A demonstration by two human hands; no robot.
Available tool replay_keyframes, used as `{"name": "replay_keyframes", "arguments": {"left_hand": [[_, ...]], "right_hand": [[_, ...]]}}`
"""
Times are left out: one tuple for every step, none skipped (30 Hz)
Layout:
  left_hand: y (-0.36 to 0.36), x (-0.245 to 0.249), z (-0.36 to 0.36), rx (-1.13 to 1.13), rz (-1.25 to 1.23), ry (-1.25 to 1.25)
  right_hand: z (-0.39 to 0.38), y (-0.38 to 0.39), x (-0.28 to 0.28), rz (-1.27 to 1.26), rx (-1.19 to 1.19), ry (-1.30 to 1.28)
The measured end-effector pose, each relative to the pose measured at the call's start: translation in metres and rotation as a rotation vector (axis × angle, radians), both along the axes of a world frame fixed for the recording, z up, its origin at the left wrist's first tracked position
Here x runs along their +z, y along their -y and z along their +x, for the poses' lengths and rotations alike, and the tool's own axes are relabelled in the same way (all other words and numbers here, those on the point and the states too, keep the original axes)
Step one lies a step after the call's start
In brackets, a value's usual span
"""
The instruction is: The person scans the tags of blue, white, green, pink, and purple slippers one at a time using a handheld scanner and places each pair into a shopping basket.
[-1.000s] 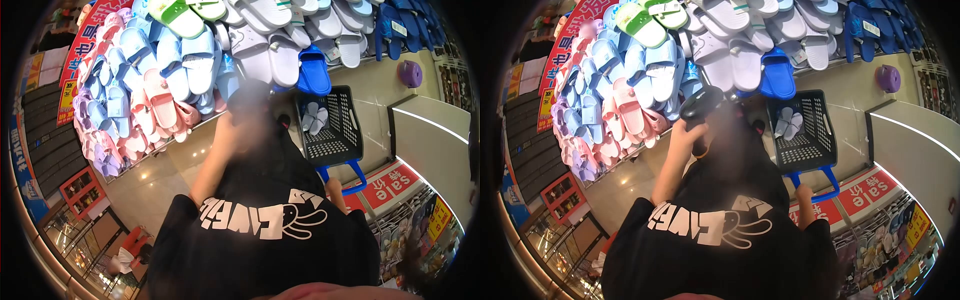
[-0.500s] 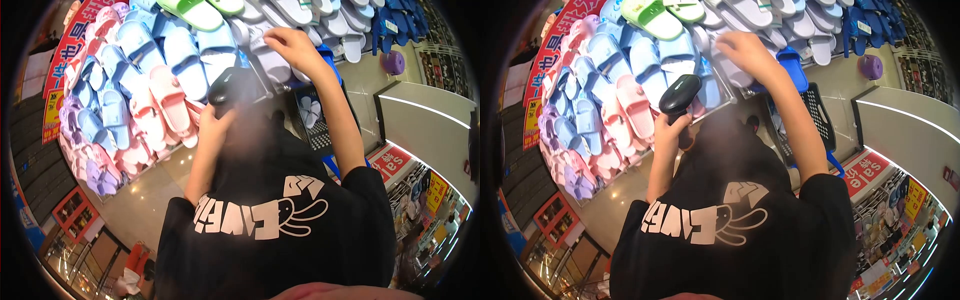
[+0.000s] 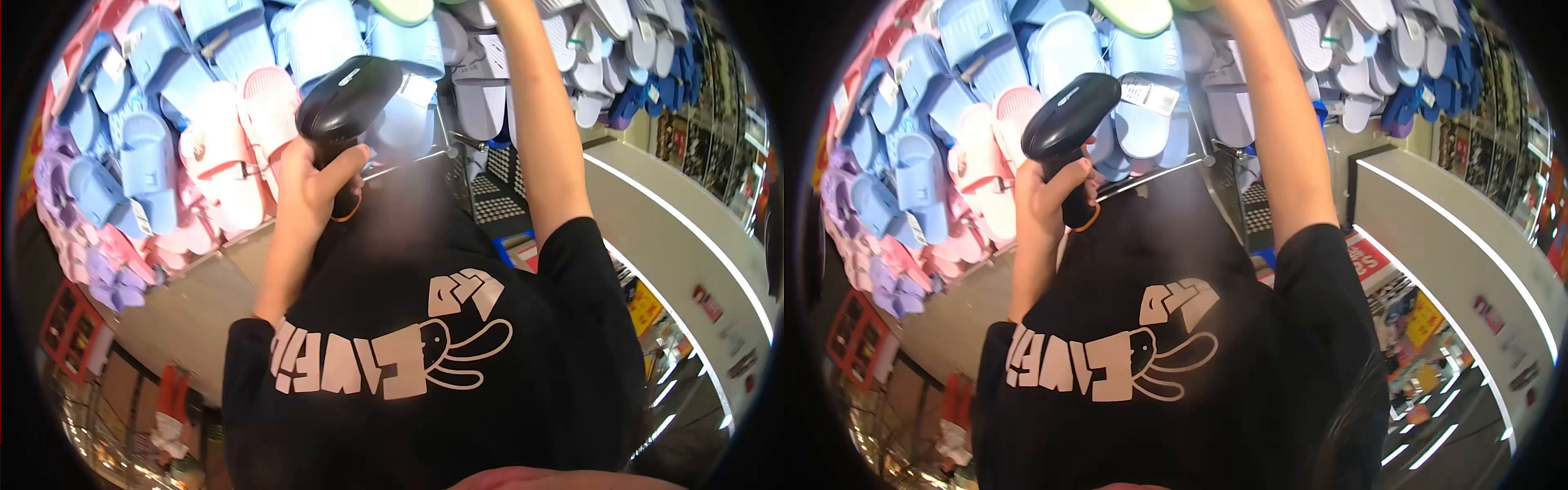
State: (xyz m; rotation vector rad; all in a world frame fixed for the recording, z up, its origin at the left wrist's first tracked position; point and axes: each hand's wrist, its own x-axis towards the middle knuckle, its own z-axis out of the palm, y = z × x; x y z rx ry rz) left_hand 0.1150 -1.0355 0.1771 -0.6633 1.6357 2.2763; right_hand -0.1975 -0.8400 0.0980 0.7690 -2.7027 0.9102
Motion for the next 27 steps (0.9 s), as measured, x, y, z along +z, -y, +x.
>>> {"name": "replay_keyframes", "arguments": {"left_hand": [[0.0, -0.003, -0.001, 0.021, 0.025, 0.002], [0.0, -0.005, 0.0, 0.048, 0.033, 0.035], [0.0, -0.006, -0.002, 0.013, 0.02, 0.073], [-0.001, -0.007, -0.007, -0.031, 0.007, 0.098], [-0.003, -0.007, -0.014, -0.027, 0.008, 0.101], [-0.006, -0.005, -0.018, -0.01, 0.023, 0.109], [-0.01, -0.005, -0.022, 0.007, 0.044, 0.121], [-0.008, -0.006, -0.025, -0.058, -0.018, 0.122], [-0.01, -0.006, -0.029, -0.051, -0.011, 0.124], [-0.011, -0.006, -0.033, -0.028, -0.071, 0.038], [-0.012, -0.004, -0.036, -0.007, -0.135, -0.048], [-0.011, 0.006, -0.042, -0.024, -0.14, 0.008], [-0.012, 0.007, -0.04, -0.019, -0.144, 0.013], [-0.015, 0.007, -0.038, 0.013, -0.155, -0.023], [-0.017, 0.009, -0.037, 0.043, -0.166, -0.065], [-0.018, 0.013, -0.037, 0.041, -0.169, -0.068], [-0.018, 0.018, -0.038, 0.013, -0.236, -0.131], [-0.019, 0.024, -0.039, -0.016, -0.303, -0.196], [-0.019, 0.029, -0.039, -0.019, -0.306, -0.204], [-0.02, 0.035, -0.039, -0.098, -0.365, -0.191], [-0.021, 0.039, -0.04, -0.175, -0.426, -0.175], [-0.025, 0.043, -0.043, -0.151, -0.398, -0.159], [-0.028, 0.043, -0.043, -0.153, -0.404, -0.159], [-0.032, 0.041, -0.042, -0.149, -0.458, -0.183], [-0.034, 0.039, -0.042, -0.145, -0.512, -0.208], [-0.036, 0.039, -0.044, -0.147, -0.515, -0.206], [-0.038, 0.038, -0.045, -0.136, -0.558, -0.225]], "right_hand": [[0.003, -0.004, 0.002, -0.06, 0.033, 0.053], [0.01, -0.003, 0.022, 0.171, -0.085, 0.129], [0.017, -0.004, 0.029, 0.148, -0.082, 0.223], [0.015, -0.015, 0.018, -0.134, -0.037, 0.446], [0.012, -0.023, 0.009, -0.418, 0.008, 0.652], [0.018, -0.02, 0.016, -0.411, 0.011, 0.653], [0.033, -0.022, 0.026, -0.453, -0.061, 0.728], [0.052, -0.021, 0.04, -0.494, -0.137, 0.806], [0.066, -0.016, 0.049, -0.576, -0.195, 0.892], [0.072, -0.025, 0.038, -0.662, -0.167, 0.928], [0.076, -0.033, 0.027, -0.752, -0.138, 0.965], [0.078, -0.027, 0.03, -0.754, -0.131, 0.968], [0.086, -0.017, 0.034, -0.924, -0.179, 1.012], [0.09, -0.012, 0.035, -1.094, -0.232, 1.052], [0.088, -0.011, 0.034, -1.097, -0.231, 1.054], [0.083, -0.011, 0.032, -1.122, -0.185, 1.044], [0.078, -0.011, 0.03, -1.146, -0.138, 1.03], [0.076, -0.014, 0.025, -1.122, -0.088, 0.985], [0.073, -0.016, 0.024, -1.127, -0.085, 0.977], [0.073, -0.016, 0.023, -1.09, -0.061, 0.991], [0.075, -0.009, 0.029, -1.053, -0.037, 1.006], [0.081, -0.002, 0.038, -1.03, -0.149, 1.0], [0.082, -0.001, 0.039, -1.037, -0.147, 1.0], [0.083, -0.001, 0.038, -1.02, -0.167, 0.999], [0.084, 0.0, 0.038, -1.002, -0.187, 0.999], [0.085, 0.0, 0.038, -1.007, -0.187, 1.001], [0.085, 0.0, 0.04, -1.019, -0.174, 1.019]]}}
